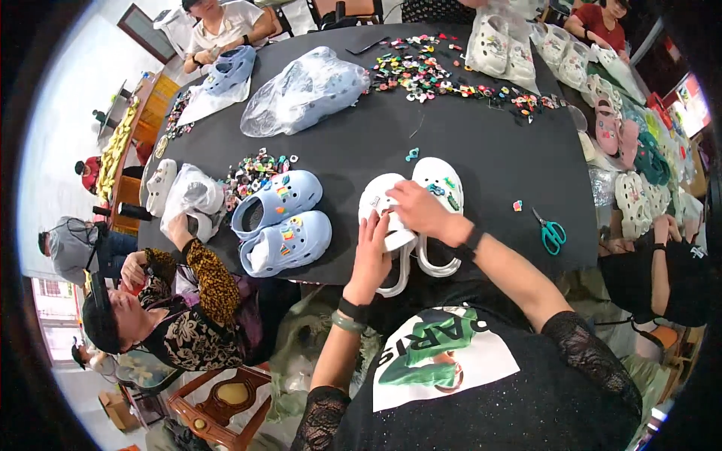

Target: The recorder is attaching decorative charms to rubber clogs at a manufacturing or assembly station.

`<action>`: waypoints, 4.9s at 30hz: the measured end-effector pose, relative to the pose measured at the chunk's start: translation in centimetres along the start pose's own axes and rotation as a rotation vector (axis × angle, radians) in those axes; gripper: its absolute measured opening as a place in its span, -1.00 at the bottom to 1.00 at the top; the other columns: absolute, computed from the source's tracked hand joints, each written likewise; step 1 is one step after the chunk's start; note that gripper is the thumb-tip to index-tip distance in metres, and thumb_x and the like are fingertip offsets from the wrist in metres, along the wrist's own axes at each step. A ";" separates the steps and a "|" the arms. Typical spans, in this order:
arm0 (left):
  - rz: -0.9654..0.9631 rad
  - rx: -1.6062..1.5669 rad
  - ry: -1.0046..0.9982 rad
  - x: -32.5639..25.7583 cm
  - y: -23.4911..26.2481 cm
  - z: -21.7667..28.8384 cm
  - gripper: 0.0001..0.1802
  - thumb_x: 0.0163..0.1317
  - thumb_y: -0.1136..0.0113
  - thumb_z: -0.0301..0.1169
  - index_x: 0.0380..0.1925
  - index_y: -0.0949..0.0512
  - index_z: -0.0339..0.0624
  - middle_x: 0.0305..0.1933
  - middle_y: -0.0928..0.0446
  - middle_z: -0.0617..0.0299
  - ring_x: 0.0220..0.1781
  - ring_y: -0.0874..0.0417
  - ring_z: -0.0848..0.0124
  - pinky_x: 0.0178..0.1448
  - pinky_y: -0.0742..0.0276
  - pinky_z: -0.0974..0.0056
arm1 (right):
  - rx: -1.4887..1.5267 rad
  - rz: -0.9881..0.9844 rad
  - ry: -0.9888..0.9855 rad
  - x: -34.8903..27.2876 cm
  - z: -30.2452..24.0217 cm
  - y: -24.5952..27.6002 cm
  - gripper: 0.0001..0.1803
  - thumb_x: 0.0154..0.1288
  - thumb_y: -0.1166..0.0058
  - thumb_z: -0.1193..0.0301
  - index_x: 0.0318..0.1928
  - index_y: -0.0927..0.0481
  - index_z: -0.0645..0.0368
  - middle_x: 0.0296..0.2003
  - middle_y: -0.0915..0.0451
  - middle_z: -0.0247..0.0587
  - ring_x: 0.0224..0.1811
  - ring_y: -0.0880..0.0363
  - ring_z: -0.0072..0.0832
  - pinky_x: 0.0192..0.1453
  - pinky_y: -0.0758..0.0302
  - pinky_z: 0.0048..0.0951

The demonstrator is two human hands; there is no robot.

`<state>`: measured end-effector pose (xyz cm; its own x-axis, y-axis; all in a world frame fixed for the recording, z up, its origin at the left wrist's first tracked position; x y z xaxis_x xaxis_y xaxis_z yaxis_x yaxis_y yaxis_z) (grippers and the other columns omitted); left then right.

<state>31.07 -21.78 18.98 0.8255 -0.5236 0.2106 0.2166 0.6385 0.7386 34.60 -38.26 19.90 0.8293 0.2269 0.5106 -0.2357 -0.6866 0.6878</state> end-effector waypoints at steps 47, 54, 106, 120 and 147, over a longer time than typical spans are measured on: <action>0.285 0.057 0.203 -4.7 -1.4 -0.7 -0.30 -0.05 -0.19 -0.59 0.17 -0.22 -0.17 0.28 -0.21 -0.08 0.28 -0.27 -0.01 0.26 -0.29 0.08 | 0.094 -0.256 -0.187 1.0 -0.3 -1.6 -0.87 0.03 -0.15 0.31 -0.42 -0.59 0.07 -0.37 -0.54 -0.31 -0.21 -0.48 -0.30 -0.12 -0.36 -0.25; 0.304 0.060 0.203 -4.8 -1.2 -0.8 -0.29 -0.07 -0.19 -0.59 0.17 -0.22 -0.17 0.28 -0.22 -0.07 0.27 -0.28 0.02 0.25 -0.29 0.09 | 0.225 -0.191 -0.349 0.8 -0.3 -1.8 -0.85 0.05 -0.13 0.33 -0.39 -0.61 0.12 -0.35 -0.57 -0.19 -0.39 -0.55 -0.24 -0.28 -0.46 -0.30; 0.361 -0.001 0.159 -5.1 -1.1 -1.3 -0.19 -0.14 -0.10 -0.66 0.23 -0.27 0.08 0.27 -0.23 -0.02 0.25 -0.30 0.01 0.24 -0.32 0.09 | 0.210 -0.044 -0.116 0.8 -0.1 -1.1 -0.91 0.04 -0.14 0.50 -0.42 -0.55 0.25 -0.49 -0.51 -0.14 -0.40 -0.51 -0.28 -0.33 -0.43 -0.35; 0.332 -0.038 0.164 -5.3 -0.9 -1.2 -0.21 -0.11 -0.14 -0.62 0.23 -0.26 0.05 0.29 -0.20 -0.03 0.27 -0.27 -0.01 0.26 -0.29 0.08 | 0.259 -0.134 -0.232 0.5 -0.1 -0.7 -0.87 0.06 -0.15 0.48 -0.43 -0.50 0.28 -0.53 -0.51 -0.15 -0.54 -0.52 -0.41 -0.46 -0.43 -0.45; 0.364 -0.091 0.170 -5.3 -1.3 -1.6 -0.21 -0.11 -0.17 -0.62 0.23 -0.26 0.04 0.29 -0.21 -0.04 0.26 -0.29 0.00 0.26 -0.29 0.09 | 0.188 -0.155 -0.265 0.8 -1.1 -0.8 -0.87 0.06 -0.15 0.47 -0.37 -0.56 0.27 -0.45 -0.50 -0.15 -0.50 -0.51 -0.36 -0.43 -0.42 -0.41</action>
<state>27.21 -18.94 15.88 0.9293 -0.1587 0.3334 -0.0664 0.8163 0.5738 34.88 -36.75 20.28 0.9564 0.1679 0.2392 -0.0202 -0.7786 0.6272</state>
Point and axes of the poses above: each hand's wrist, its own x-axis towards the middle knuckle, its own y-axis out of the back of the hand, z = x × y, the point moved 2 cm from there along x, towards the middle knuckle
